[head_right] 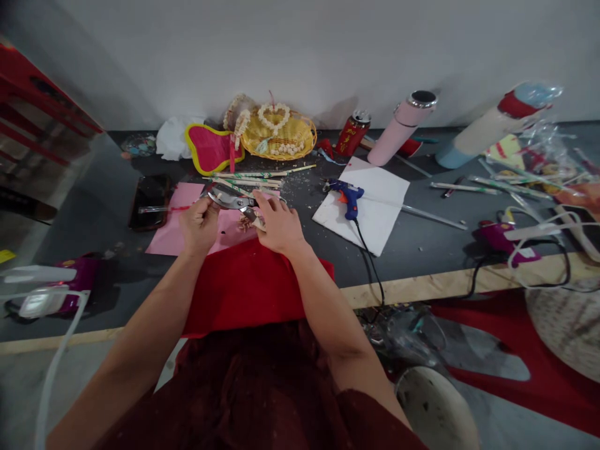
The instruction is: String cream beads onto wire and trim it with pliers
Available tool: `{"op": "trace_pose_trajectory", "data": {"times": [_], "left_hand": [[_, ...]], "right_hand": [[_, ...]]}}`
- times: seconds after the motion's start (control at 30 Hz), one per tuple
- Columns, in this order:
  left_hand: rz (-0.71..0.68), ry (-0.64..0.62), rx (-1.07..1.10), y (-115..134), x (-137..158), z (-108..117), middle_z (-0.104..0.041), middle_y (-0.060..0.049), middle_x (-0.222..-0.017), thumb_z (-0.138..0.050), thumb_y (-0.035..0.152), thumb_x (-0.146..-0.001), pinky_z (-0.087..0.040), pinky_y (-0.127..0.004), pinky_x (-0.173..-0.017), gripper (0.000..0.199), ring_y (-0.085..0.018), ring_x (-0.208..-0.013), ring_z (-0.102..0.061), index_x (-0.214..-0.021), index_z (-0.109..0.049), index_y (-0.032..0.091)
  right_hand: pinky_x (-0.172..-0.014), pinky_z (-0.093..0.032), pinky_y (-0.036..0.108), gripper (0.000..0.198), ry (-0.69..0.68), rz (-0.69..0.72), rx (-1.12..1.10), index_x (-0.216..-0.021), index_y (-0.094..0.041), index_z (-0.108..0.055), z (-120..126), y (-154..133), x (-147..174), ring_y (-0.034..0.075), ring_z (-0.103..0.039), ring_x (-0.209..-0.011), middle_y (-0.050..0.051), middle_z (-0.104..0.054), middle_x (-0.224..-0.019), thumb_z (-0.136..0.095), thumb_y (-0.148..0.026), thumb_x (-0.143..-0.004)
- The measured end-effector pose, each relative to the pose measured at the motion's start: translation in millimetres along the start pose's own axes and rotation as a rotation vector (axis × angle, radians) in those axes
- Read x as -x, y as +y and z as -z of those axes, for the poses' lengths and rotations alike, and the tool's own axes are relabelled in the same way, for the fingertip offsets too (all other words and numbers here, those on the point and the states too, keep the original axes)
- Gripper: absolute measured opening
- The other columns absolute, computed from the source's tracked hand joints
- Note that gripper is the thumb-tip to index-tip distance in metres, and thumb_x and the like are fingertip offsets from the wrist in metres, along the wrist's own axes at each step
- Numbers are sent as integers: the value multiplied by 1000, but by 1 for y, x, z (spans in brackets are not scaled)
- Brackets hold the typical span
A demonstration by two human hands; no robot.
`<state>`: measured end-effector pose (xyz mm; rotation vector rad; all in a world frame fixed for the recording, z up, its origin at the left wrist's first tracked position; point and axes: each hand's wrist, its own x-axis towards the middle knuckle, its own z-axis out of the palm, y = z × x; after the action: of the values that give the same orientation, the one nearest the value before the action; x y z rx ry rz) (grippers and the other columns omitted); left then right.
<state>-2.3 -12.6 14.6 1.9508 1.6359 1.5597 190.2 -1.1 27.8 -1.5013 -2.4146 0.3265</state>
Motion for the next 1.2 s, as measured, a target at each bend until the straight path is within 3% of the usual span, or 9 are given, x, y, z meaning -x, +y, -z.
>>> {"op": "trace_pose_trajectory", "data": {"times": [0.33,0.57,0.97,1.2], "left_hand": [[51,-60,85,8,-1,0,-71,-2,-74,-48,30,-92,-46,-22,-62,27,-11,-66,-62,-76,-66,19],[30,-90,64,8,-2,1,-71,-1,-71,-49,29,-91,-42,-21,-56,26,-10,-58,-59,-74,-66,18],[49,-59,39,5,0,1,-67,0,-67,-48,29,-91,-40,-21,-55,29,-9,-58,-56,-70,-66,18],[53,-36,73,6,-2,-3,-69,-1,-77,-52,27,-88,-45,-21,-66,18,-11,-71,-62,-80,-65,18]], "right_hand": [[-92,-41,47,76,38,26,-38,-148,-26,-18,-2,3,-1,32,-44,-120,13,-48,-134,-52,-27,-81],[-92,-41,46,75,26,23,-27,-148,-25,-19,-3,4,-1,32,-44,-120,13,-47,-135,-52,-28,-80],[-79,-46,36,65,-25,-38,36,-143,-26,-30,6,-6,2,27,-58,-97,10,-60,-115,-49,-26,-81],[-80,-46,36,66,-26,-39,20,-143,-27,-29,2,-3,0,27,-58,-98,9,-60,-117,-50,-27,-81]]}}
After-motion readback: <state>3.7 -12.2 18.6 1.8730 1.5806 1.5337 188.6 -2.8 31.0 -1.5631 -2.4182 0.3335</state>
